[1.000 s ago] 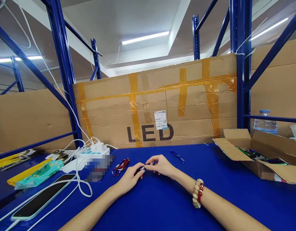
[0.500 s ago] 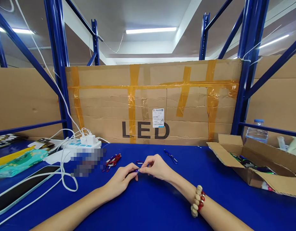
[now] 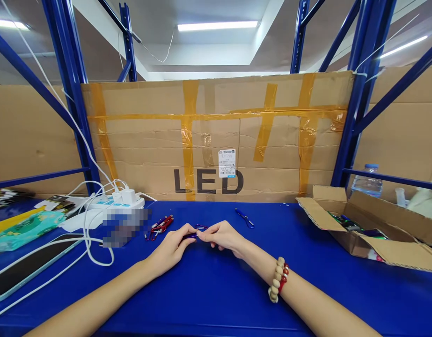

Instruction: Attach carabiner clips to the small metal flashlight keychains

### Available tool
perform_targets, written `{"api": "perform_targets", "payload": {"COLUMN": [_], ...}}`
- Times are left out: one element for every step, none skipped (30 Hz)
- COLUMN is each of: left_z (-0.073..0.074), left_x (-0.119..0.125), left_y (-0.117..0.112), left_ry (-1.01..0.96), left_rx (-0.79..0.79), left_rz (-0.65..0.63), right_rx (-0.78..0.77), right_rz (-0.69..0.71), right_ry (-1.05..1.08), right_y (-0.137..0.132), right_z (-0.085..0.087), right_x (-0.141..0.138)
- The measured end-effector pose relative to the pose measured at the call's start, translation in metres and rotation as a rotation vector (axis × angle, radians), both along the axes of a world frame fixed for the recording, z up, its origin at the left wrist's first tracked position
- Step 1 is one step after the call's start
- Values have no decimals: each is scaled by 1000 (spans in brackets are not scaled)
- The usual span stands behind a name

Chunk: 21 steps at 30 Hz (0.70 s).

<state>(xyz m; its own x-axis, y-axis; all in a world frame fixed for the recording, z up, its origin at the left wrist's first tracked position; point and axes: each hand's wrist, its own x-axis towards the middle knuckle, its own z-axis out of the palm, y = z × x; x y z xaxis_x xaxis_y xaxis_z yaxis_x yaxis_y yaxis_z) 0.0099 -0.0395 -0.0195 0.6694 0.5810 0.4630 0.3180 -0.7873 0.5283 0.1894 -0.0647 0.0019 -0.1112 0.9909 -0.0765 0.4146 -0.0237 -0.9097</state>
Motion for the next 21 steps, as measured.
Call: {"api": "perform_targets", "payload": {"left_z": [0,0,0,0,1,2,3,4,6,7,8,8,8,8,7,6,5,4,3,2,1], "left_x": [0,1,2,2,3,4,5,6,6,7,8,8,8,8,8,8,7,6,6,5,4], "left_y": [1,2,3,4,4,4,4,4,3,2,2,1,0,0,-1,-1,-2,-2,-3,-4,-5], "left_ry": [-6,-15,-24,-37,-53,-72,-90,-106,-122,-133,-139,-142,-142,-143,-146,-149,-149,-140,-126,-111,-97], "left_rx": [-10,-16,-23,-31,-44,-65,-90,-118,-146,-173,-198,-219,-236,-252,-266,-278,-284,-283,-278,-271,-264], "left_rz": [0,6,11,19,26,31,37,42,47,49,48,43,33,20,2,-18,-37,-54,-66,-76,-80], "right_rx": [-22,-37,-34,-7,50,133,236,350,461,555,633,696,748,792,829,858,875,877,868,851,833], "right_rz": [3,8,18,27,30,26,14,-1,-11,-9,8,30,49,61,63,62,67,86,117,152,182], "right_ry": [10,9,-1,-19,-43,-69,-98,-127,-157,-192,-232,-282,-337,-391,-438,-474,-495,-502,-499,-488,-473], "right_y": [0,1,3,4,6,8,10,12,13,14,14,13,12,10,9,7,6,5,4,4,3], "right_z": [1,1,1,0,-1,-1,-2,-2,-1,-1,1,2,3,5,6,7,7,7,6,5,4], "right_x": [0,1,1,2,3,3,4,5,6,8,9,11,12,13,14,14,14,14,14,14,14]}}
